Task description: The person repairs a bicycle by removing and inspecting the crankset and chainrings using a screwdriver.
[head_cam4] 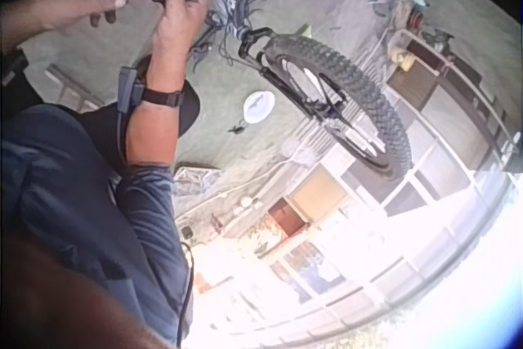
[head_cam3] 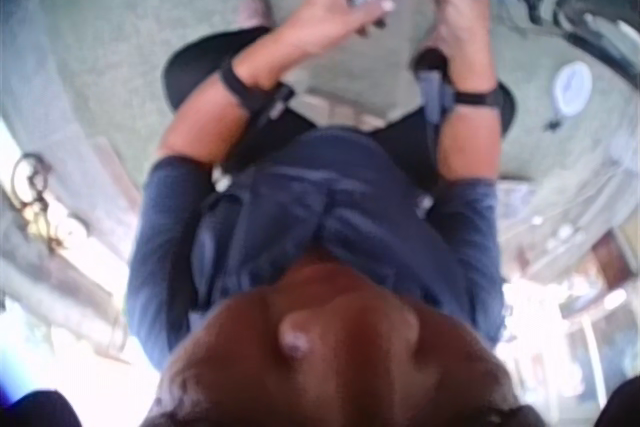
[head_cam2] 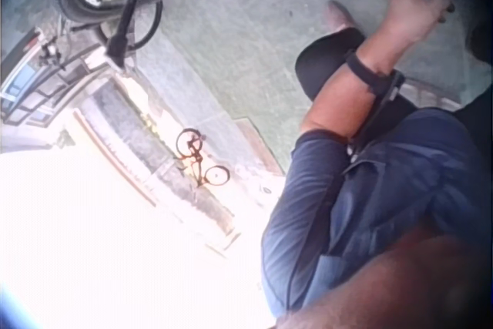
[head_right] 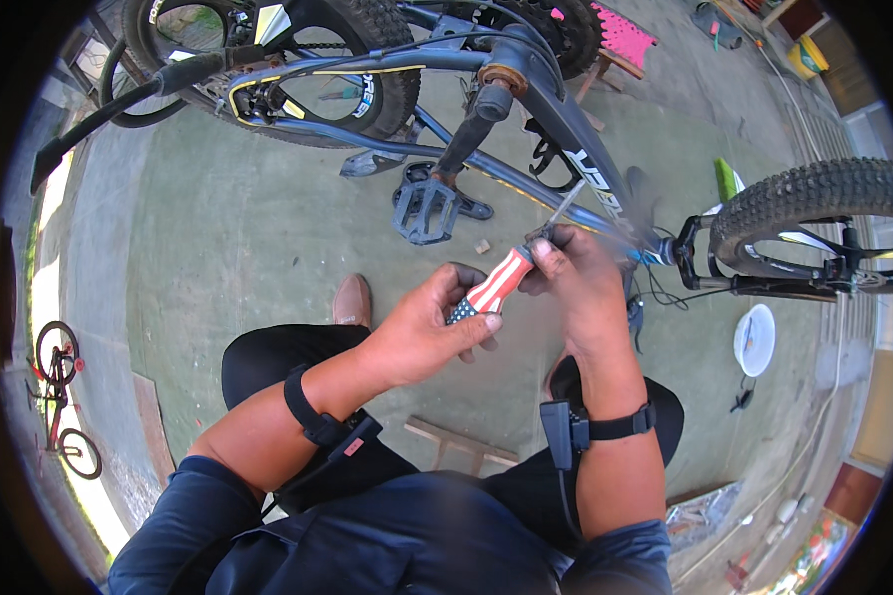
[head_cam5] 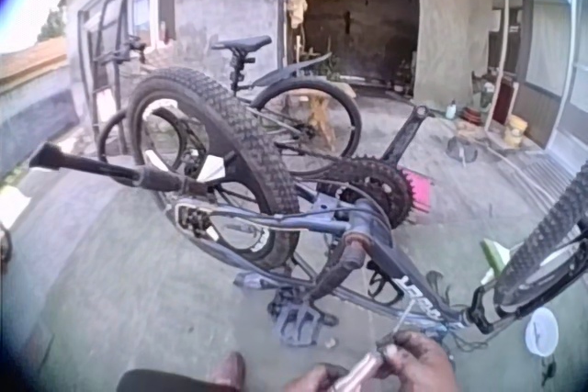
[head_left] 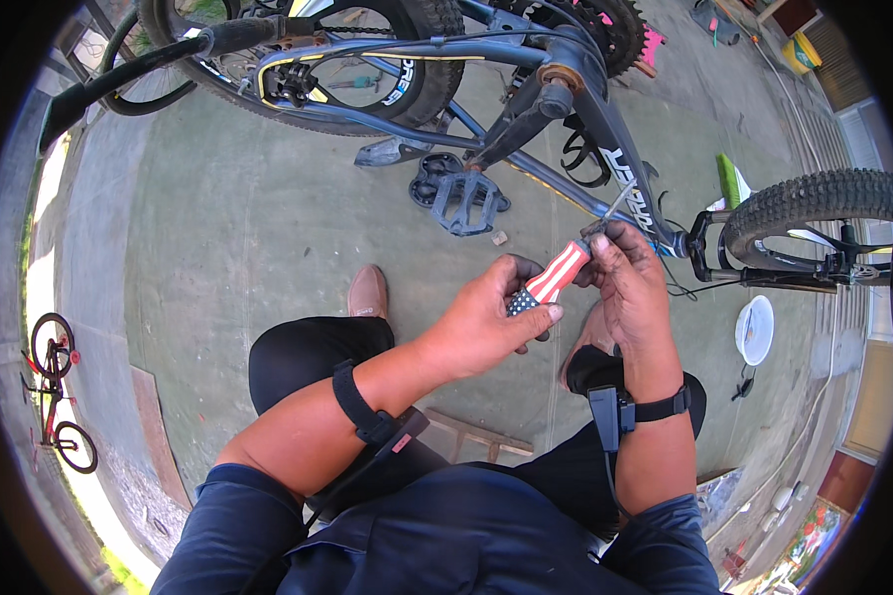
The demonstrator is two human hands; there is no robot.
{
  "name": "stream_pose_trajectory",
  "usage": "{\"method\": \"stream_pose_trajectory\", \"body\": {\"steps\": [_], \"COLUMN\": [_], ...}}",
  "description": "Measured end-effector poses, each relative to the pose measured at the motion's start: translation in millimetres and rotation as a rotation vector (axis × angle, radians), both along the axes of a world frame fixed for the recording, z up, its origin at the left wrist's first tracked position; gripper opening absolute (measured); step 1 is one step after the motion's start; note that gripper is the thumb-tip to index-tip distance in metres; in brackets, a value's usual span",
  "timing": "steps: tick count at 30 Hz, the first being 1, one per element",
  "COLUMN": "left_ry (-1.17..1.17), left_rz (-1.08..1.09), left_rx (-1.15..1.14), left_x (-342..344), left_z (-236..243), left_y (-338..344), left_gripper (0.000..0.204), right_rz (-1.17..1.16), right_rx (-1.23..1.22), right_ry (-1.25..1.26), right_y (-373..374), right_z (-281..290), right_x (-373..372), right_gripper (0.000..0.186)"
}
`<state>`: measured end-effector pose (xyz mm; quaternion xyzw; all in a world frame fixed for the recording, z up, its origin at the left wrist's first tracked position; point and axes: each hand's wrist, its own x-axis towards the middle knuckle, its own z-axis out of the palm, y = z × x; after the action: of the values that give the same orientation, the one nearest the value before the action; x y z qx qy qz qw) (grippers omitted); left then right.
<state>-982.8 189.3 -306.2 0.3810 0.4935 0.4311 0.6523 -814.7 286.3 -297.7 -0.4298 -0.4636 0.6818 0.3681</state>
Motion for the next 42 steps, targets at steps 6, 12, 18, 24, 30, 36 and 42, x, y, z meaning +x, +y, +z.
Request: {"method": "stream_pose_trajectory", "body": {"steps": [6,12,18,24,30,36,42], "left_ry": [-0.097,-0.250,-0.316,-0.248,-0.173,-0.154,-0.196], "left_rz": [-0.071,-0.090,-0.087,-0.066,-0.001,-0.008,-0.010], "left_rx": [-0.077,-0.144,-0.160,-0.098,-0.058,-0.063,-0.157], "left_x": [1,0,-1,0,1,-1,-5], "left_z": [-1,1,2,2,2,3,-1], "left_y": [2,5,7,7,5,6,4], "left_gripper": [0.034,0.036,0.036,0.046,0.050,0.042,0.032], "right_rz": [-0.004,0.023,0.105,0.051,-0.018,-0.013,0.063], "right_rx": [0.007,-0.064,-0.097,-0.114,-0.105,-0.103,-0.130], "right_ry": [-0.024,0.017,0.036,0.048,0.018,0.018,0.056], "right_y": [2,3,5,4,3,2,3], "right_z": [0,6,5,3,4,6,-9], "right_x": [4,4,6,4,1,0,2], "right_gripper": [0.026,0.024,0.026,0.022,0.023,0.022,0.019]}}
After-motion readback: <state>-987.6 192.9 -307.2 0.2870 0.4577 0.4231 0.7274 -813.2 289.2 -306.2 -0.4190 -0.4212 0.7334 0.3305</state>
